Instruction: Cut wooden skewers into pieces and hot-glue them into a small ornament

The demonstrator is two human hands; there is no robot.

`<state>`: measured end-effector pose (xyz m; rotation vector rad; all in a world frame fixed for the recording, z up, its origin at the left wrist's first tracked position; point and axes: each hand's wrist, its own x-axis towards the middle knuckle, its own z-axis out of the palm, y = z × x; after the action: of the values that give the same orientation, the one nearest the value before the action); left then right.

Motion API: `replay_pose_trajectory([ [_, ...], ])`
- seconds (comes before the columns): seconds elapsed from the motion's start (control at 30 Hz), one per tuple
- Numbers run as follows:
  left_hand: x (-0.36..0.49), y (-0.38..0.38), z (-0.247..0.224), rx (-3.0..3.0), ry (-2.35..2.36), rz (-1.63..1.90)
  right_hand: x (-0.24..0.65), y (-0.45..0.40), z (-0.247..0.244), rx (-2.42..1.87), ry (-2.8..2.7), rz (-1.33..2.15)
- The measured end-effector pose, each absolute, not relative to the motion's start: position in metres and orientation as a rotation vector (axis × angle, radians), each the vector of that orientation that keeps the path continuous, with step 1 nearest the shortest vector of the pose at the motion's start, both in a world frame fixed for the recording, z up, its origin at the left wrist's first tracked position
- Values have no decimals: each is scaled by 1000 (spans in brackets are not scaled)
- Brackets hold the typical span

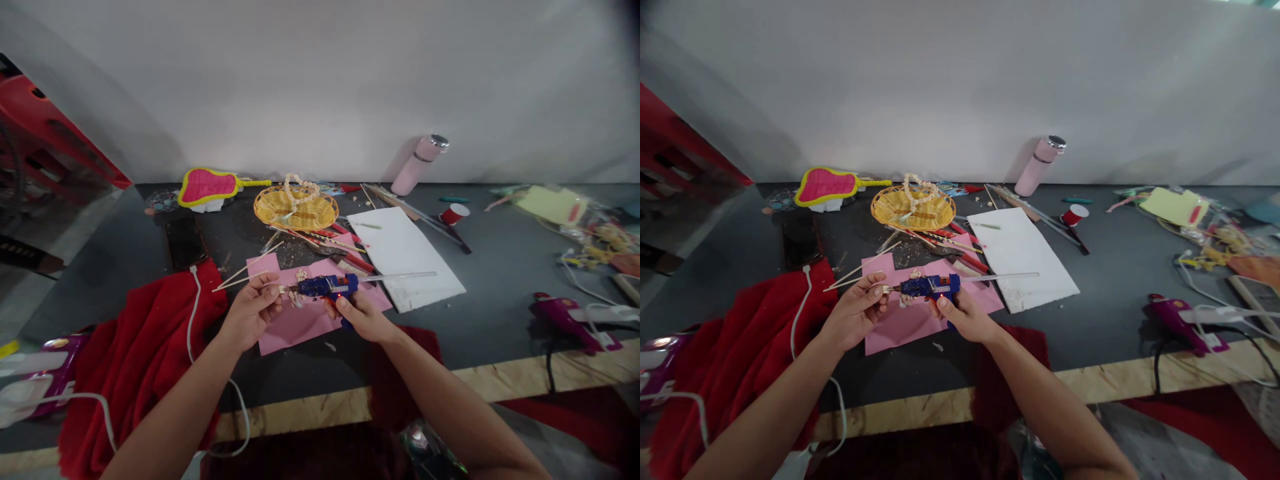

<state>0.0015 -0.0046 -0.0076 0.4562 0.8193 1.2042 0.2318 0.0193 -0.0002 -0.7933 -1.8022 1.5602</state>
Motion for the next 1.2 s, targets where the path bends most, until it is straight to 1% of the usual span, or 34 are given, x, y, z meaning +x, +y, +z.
replay_pose_trajectory([
  [0.5, 1, -4, -10, 488, 857, 1236, 235, 22, -3, -787, -1777, 1633],
  [0.6, 2, -3, -10, 489, 863, 1237, 236, 24, -5, -780, -1706, 1718],
  [0.73, 2, -3, -9, 490, 872, 1242, 240, 27, -6, -827, -1446, 1799],
  [1.0, 4, -4, -7, 508, 867, 1223, 280, 60, -1, -987, -740, 1503],
  [1.1, 5, -4, -7, 522, 864, 1212, 299, 71, 1, -1085, -557, 1486],
  [1.2, 5, -4, -7, 531, 861, 1206, 310, 77, 1, -1164, -521, 1509],
])
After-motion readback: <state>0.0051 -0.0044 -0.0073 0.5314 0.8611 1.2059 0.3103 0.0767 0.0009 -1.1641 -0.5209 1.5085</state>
